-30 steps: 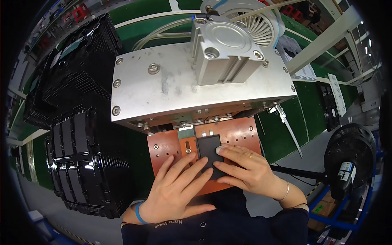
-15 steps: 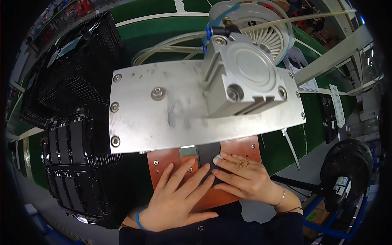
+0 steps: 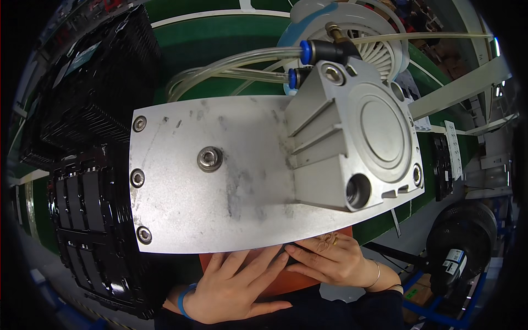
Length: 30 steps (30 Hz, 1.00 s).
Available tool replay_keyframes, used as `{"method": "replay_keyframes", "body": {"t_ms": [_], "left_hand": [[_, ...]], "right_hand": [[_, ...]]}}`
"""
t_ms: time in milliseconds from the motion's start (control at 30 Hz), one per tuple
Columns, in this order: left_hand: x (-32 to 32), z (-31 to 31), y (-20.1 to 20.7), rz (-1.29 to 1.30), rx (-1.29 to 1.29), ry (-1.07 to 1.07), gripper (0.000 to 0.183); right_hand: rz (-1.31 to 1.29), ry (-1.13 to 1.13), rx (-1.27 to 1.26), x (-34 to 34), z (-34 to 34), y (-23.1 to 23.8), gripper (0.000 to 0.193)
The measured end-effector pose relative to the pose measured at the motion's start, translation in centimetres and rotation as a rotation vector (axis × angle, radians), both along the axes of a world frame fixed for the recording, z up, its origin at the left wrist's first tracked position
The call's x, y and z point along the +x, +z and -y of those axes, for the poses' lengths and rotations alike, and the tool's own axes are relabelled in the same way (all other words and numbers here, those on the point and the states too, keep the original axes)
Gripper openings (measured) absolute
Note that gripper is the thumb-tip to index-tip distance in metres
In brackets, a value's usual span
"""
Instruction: The person repeatedly picks up black rectangular electronic components from a stack and places them into a jig on a workbench. They press down on the components to secure them in the jig, then remove them and place them back onto the stack. This cycle is performed multiple times throughout the video.
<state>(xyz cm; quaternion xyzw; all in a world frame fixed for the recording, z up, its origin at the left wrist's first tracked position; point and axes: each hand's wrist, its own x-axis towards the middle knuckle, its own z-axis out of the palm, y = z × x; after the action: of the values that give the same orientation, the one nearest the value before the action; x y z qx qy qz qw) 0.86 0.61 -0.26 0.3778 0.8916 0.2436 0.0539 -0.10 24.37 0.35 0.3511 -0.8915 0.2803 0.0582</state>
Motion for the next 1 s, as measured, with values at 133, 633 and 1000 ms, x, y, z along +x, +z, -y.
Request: {"method": "replay_keyframes", "body": {"t_ms": [133, 633, 1000], "left_hand": [[0.0, 0.0, 0.0, 0.001, -0.005, 0.004, 0.078], [0.1, 0.0, 0.0, -0.025, -0.02, -0.001, 0.072], [-0.1, -0.1, 0.0, -0.035, -0.008, -0.007, 0.07]], "right_hand": [[-0.003, -0.003, -0.002, -0.1, 0.0, 0.1, 0.036], [-0.059, -0.005, 0.035, 0.0, -0.1, 0.2, 0.035], [0.268, -0.098, -0.091, 1.5, 0.9, 0.7, 0.038]]}}
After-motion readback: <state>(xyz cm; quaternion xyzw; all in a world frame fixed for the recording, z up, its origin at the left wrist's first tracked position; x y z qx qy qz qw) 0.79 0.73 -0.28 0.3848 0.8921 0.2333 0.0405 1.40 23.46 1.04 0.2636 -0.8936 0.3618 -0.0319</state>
